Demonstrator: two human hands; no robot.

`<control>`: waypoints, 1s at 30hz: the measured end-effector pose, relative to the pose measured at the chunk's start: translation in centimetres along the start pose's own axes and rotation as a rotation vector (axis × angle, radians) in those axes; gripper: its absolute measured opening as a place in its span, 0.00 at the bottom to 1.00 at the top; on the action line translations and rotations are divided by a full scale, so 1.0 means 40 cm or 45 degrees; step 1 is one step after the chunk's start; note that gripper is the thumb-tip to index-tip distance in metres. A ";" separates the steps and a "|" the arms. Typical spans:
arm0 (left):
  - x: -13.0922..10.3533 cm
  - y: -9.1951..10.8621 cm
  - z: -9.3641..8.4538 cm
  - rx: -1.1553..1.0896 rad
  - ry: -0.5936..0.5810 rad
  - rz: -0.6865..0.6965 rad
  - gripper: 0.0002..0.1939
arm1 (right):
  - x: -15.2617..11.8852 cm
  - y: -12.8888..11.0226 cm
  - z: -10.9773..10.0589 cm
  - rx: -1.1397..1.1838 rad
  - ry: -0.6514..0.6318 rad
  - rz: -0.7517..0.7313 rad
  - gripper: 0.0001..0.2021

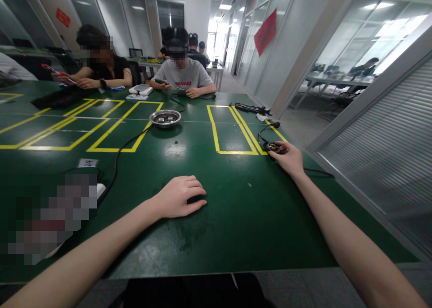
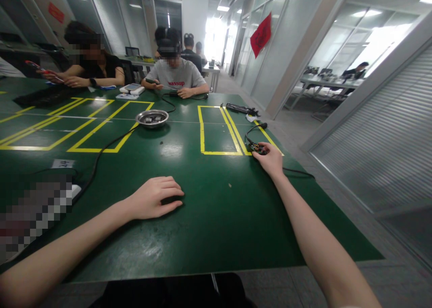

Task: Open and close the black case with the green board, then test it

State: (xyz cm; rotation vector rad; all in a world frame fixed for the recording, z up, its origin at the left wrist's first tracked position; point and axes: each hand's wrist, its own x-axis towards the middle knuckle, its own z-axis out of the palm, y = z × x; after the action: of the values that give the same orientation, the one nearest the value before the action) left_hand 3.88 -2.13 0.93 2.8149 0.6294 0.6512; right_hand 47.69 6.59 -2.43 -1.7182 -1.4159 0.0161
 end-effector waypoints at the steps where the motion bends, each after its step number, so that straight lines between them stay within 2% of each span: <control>1: 0.000 0.000 0.000 0.003 -0.002 -0.001 0.13 | 0.001 0.000 0.000 -0.015 0.011 -0.013 0.25; 6: -0.001 -0.001 0.001 0.012 -0.012 -0.004 0.13 | 0.005 0.006 0.004 -0.035 0.052 -0.063 0.24; 11: 0.000 -0.001 0.000 0.006 -0.022 -0.008 0.12 | 0.011 0.012 -0.001 -0.059 0.135 -0.116 0.19; 14: 0.001 0.000 -0.001 -0.001 -0.019 -0.008 0.12 | 0.011 0.017 -0.003 -0.150 0.232 -0.085 0.19; 16: 0.001 0.001 -0.002 -0.004 -0.015 -0.007 0.12 | 0.009 0.022 -0.002 -0.229 0.239 -0.038 0.19; 22: 0.001 0.004 -0.003 -0.011 -0.013 -0.013 0.13 | 0.007 0.035 0.007 -0.374 -0.034 0.159 0.19; 26: 0.001 0.002 -0.001 -0.004 -0.001 -0.008 0.13 | 0.000 0.019 0.012 -0.299 -0.079 0.105 0.19; 30: 0.000 -0.001 0.002 -0.005 0.007 0.003 0.12 | -0.044 -0.056 0.038 -0.167 -0.257 -0.030 0.18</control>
State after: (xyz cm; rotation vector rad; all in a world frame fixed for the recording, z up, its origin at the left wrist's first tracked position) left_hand 3.90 -2.11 0.85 2.8116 0.6258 0.6600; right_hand 44.55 6.00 -2.86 -1.8480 -1.6153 0.0875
